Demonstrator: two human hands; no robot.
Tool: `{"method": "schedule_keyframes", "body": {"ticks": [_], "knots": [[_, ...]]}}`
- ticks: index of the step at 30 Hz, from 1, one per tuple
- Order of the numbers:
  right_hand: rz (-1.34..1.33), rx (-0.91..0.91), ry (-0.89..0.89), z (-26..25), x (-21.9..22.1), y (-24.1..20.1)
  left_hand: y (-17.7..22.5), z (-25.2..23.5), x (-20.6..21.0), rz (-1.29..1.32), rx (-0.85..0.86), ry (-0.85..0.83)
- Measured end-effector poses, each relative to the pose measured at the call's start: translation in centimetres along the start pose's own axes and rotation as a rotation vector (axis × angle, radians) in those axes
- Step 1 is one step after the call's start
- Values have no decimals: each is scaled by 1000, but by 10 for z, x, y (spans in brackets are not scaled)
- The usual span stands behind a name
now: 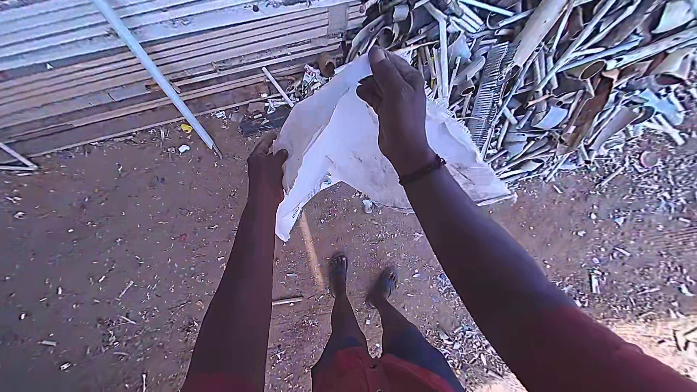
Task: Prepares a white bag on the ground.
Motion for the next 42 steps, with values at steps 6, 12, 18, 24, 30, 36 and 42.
{"method": "schedule_keyframes", "body": {"ticks": [6,12,18,24,30,36,42], "knots": [[37,-359,-133,97,-27,-102,80,46,-38,140,408,-68],[150,60,-54,183,-76,43,-51,51,-68,-68,139,62],[217,518,22,212,-80,171,-175,23,-77,-413,-30,118],[247,763,50,218,-74,252,-245,14,-82,-348,-258,80],[301,985,-47,242,-63,298,-287,10,-104,-547,-297,65],[425,1238,-485,301,-54,325,-329,16,-126,-780,-361,4],[659,1255,-788,326,-86,275,-363,42,-171,-1154,-615,46]]}}
Point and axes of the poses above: each hand's wrist, its own z-axis away from the middle knuckle, its own x-axis out of the palm, y = z × x, the point moved 8 cm from there along -z, towards the middle knuckle, and after that the axes turned 7 degrees about y, right-handed, at the moved point
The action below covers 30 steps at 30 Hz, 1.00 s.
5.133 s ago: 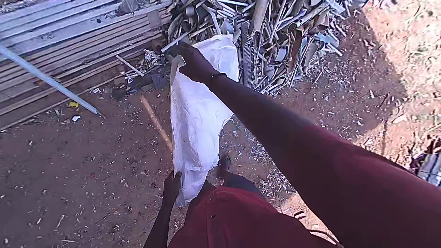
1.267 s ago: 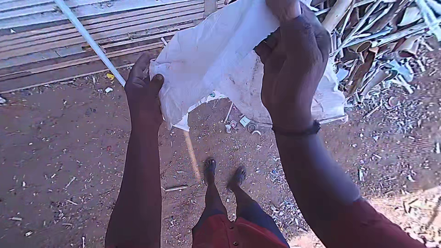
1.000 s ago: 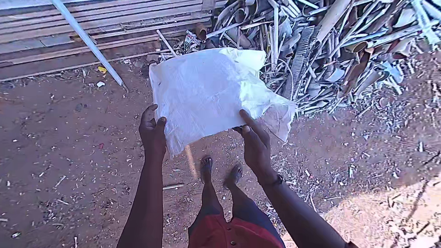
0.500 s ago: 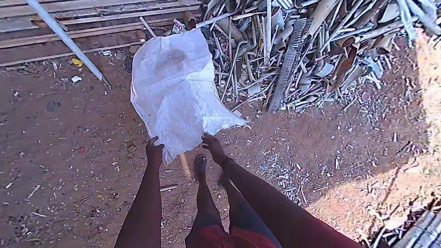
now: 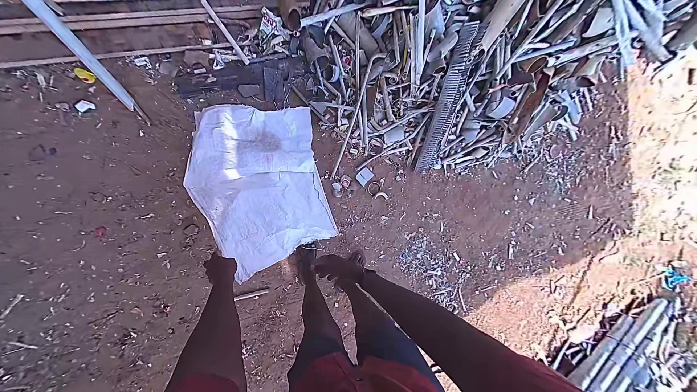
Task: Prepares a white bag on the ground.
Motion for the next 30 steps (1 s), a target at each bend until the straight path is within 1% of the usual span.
{"method": "schedule_keyframes", "body": {"ticks": [1,3,5,7,9,12,14,16,19,20,22,24,26,28,30], "knots": [[33,21,21,4,-8,17,-12,3,2,-61,-51,-22],[178,13,97,7,-30,58,-30,13,2,-85,-62,-64],[333,36,178,28,-58,87,-38,29,-1,-7,40,-81],[385,90,281,59,-87,116,-39,55,-4,51,160,-143],[394,125,339,92,-111,139,-40,86,-7,99,229,-218],[308,129,442,151,-135,161,-60,126,-2,157,222,-328],[207,137,539,192,-150,170,-77,134,14,131,217,-383],[113,146,618,229,-154,184,-94,143,26,68,217,-440],[-1,166,722,274,-157,206,-102,150,26,1,216,-444],[-46,161,766,285,-156,219,-103,151,24,-22,217,-439],[-141,147,847,302,-156,252,-93,154,16,-47,219,-425],[-190,193,877,316,-151,287,-73,158,3,-47,230,-388],[-265,255,873,324,-143,332,-41,168,-12,-11,260,-340],[-363,314,842,325,-138,390,1,189,-26,44,295,-305],[-422,362,813,322,-136,440,37,201,-32,94,351,-255]]}}
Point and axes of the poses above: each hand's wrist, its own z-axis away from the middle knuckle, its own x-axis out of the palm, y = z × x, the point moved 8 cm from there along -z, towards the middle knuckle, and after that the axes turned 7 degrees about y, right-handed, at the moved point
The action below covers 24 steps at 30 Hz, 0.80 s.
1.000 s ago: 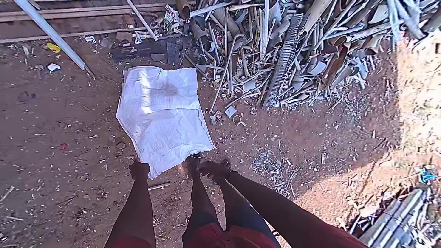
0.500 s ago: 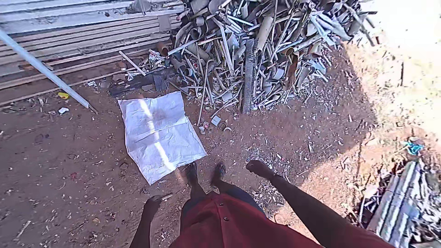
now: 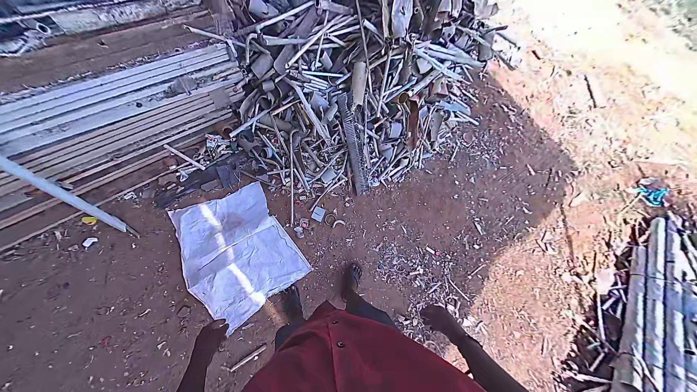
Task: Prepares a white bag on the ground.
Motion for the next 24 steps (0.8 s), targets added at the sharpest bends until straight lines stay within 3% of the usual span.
{"method": "schedule_keyframes", "body": {"ticks": [3,6,10,15,20,24], "knots": [[14,50,-5,-33,-27,43,50,16,14,72,34,72],[-186,64,28,-70,-63,68,102,48,54,69,23,97],[-277,55,50,-103,-119,83,162,95,138,-90,1,-72],[-280,64,95,-126,-186,94,222,97,223,-286,129,-192],[-324,68,141,-152,-213,109,301,135,226,-268,209,-158],[-371,102,119,-162,-205,102,298,125,202,-194,155,-91]]}}
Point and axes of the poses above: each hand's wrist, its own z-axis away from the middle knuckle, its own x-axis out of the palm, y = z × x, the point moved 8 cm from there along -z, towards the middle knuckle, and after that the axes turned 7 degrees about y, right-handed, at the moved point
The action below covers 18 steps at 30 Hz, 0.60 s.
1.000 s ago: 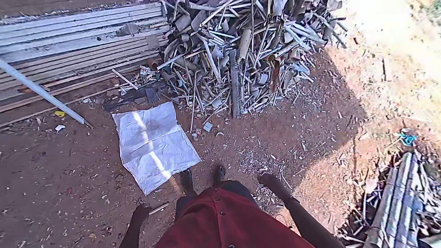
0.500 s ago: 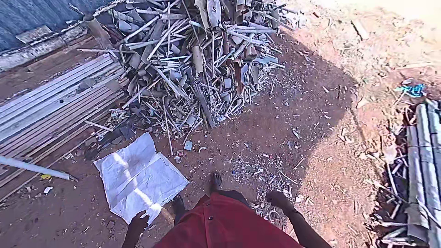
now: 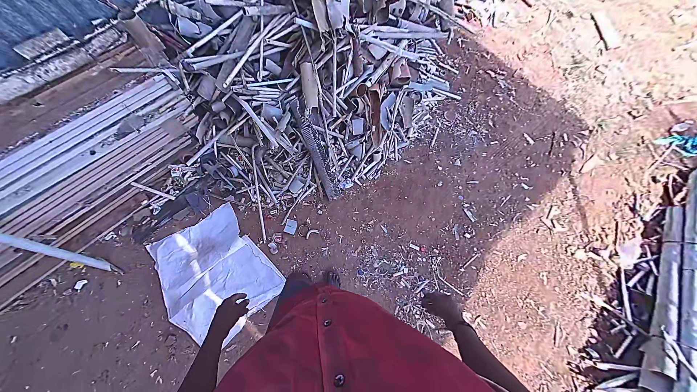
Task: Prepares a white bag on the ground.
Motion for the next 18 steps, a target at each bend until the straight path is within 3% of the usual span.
{"method": "schedule_keyframes", "body": {"ticks": [4,6,8,11,14,16,18], "knots": [[150,-19,-36,-1,10,-27,-29,6,-14,65,-177,43],[174,-38,-27,-2,8,-49,-63,-8,-9,20,-201,-13],[113,-40,28,-8,1,-69,-139,-65,11,-9,-39,23],[37,-45,106,-11,-10,-109,-201,-138,33,-159,-78,-48],[5,-54,163,-5,-10,-153,-170,-157,18,-45,-131,-49],[27,-75,161,-3,-4,-186,-114,-152,-11,112,-135,-46],[31,-124,165,-7,5,-222,-31,-122,-59,210,-142,-43]]}}
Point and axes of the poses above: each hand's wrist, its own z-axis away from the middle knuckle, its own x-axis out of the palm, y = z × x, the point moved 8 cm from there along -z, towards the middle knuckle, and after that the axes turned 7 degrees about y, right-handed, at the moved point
